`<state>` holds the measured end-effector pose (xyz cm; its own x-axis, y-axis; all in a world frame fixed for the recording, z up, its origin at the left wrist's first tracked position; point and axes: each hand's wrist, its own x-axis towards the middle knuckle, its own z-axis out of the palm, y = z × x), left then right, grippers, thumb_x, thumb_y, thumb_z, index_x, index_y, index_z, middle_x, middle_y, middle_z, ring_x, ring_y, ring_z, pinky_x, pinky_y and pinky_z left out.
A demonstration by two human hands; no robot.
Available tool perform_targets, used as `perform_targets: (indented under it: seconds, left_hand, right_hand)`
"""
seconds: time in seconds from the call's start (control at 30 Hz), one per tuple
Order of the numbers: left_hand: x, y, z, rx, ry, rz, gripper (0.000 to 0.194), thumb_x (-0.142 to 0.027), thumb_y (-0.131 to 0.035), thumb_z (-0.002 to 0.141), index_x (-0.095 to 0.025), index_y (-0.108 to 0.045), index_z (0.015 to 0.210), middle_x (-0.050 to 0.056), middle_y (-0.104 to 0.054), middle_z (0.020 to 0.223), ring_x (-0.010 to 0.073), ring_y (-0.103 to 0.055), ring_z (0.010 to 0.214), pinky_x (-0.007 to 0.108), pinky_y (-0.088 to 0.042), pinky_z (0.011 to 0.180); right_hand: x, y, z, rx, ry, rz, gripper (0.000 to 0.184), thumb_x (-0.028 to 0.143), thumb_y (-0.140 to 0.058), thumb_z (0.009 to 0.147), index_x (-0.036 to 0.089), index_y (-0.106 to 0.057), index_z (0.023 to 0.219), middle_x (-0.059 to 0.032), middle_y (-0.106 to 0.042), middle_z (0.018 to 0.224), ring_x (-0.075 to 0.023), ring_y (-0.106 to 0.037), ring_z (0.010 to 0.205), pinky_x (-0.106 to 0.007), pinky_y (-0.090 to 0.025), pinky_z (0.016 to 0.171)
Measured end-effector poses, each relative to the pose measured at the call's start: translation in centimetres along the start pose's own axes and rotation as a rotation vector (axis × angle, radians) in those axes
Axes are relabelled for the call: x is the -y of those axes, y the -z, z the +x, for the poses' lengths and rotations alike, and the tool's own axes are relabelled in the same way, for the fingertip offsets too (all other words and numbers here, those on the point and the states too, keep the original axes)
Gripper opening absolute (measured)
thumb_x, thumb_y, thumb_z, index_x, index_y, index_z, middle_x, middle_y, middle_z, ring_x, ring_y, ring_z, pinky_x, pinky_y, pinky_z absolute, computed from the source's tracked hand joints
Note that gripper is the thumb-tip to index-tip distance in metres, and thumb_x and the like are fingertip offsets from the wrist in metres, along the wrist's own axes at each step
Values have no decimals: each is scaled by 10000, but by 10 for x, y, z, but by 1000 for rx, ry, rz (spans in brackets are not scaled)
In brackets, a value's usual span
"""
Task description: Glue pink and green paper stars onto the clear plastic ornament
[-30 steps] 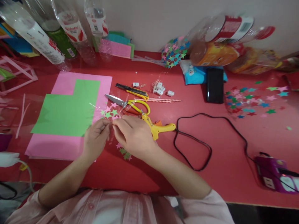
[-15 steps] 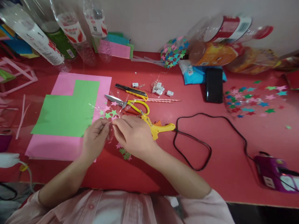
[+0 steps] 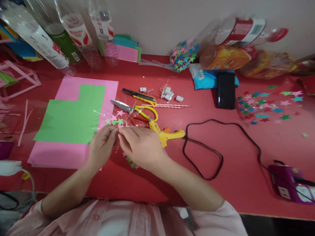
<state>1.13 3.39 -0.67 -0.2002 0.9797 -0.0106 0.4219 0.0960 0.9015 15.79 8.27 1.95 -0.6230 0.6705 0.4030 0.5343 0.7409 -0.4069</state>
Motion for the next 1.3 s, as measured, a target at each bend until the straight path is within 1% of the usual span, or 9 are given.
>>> perform_targets:
  seconds: [0.17,0.53,0.73,0.9,0.97,1.07,1.13,1.2,1.3]
  left_hand:
    - [-1,2,-3,16,-53,36,198,-263,-406,914,-205,-549,790,-32,-549,605,96,-492,526,216,-385,528]
    - [1,3,-5,-11,-169,159,174,-221,-410,900,-201,-577,856,3,-662,733,106,-581,591,219,-424,569]
    - [3,5,-8,-99,-287,318,181,-251,-450,896,-198,-621,929,28,-722,813,106,-636,636,202,-446,587]
    - [3,12,-12,-212,-419,392,103,-232,-534,866,-192,-628,872,-36,-633,594,57,-506,446,179,-373,486]
    - [3,15,-10,-291,-451,378,76,-200,-541,858,-189,-615,847,-36,-608,598,58,-478,455,184,-381,497]
    - [4,20,-3,-388,-444,340,75,-186,-546,842,-191,-616,869,11,-614,727,107,-556,640,228,-465,633]
    - [6,22,3,-400,-409,346,133,-191,-544,835,-202,-625,939,61,-620,929,168,-596,901,312,-497,816]
    - [10,22,8,-334,-370,346,208,-177,-513,842,-224,-616,1017,84,-571,1172,212,-534,1143,394,-455,968]
    - [17,21,13,-238,-338,322,252,-154,-478,850,-249,-595,1052,69,-501,1328,221,-468,1258,437,-427,1021]
  right_hand:
    - [-1,-4,-2,27,-29,-70,177,216,-487,911,152,-635,984,-17,-723,736,-126,-638,607,-251,-392,565]
    - [-2,-9,-3,58,-21,-49,213,240,-432,924,169,-628,878,-9,-674,634,-119,-579,552,-242,-320,538]
    - [-2,-6,-2,84,-78,58,185,241,-444,914,174,-614,878,2,-650,613,-108,-559,543,-227,-325,531]
    - [-4,-5,-2,93,-64,43,171,216,-461,895,178,-627,914,2,-664,652,-106,-561,560,-231,-341,547]
    - [-4,-5,-3,86,-50,3,171,202,-469,883,177,-634,918,1,-663,646,-108,-557,556,-236,-338,544]
    - [-5,-5,-3,76,-37,-21,182,212,-470,886,175,-637,949,-5,-672,658,-114,-567,568,-239,-349,550]
    - [-5,-4,-2,69,-47,-7,186,222,-464,897,176,-634,952,-10,-683,684,-116,-578,582,-242,-367,562]
    - [-5,-3,-1,54,-63,19,189,217,-456,904,179,-632,964,-15,-697,728,-117,-592,606,-243,-387,577]
    - [-5,1,1,7,-79,60,201,199,-452,910,185,-625,1011,-9,-699,751,-109,-588,607,-237,-404,577]
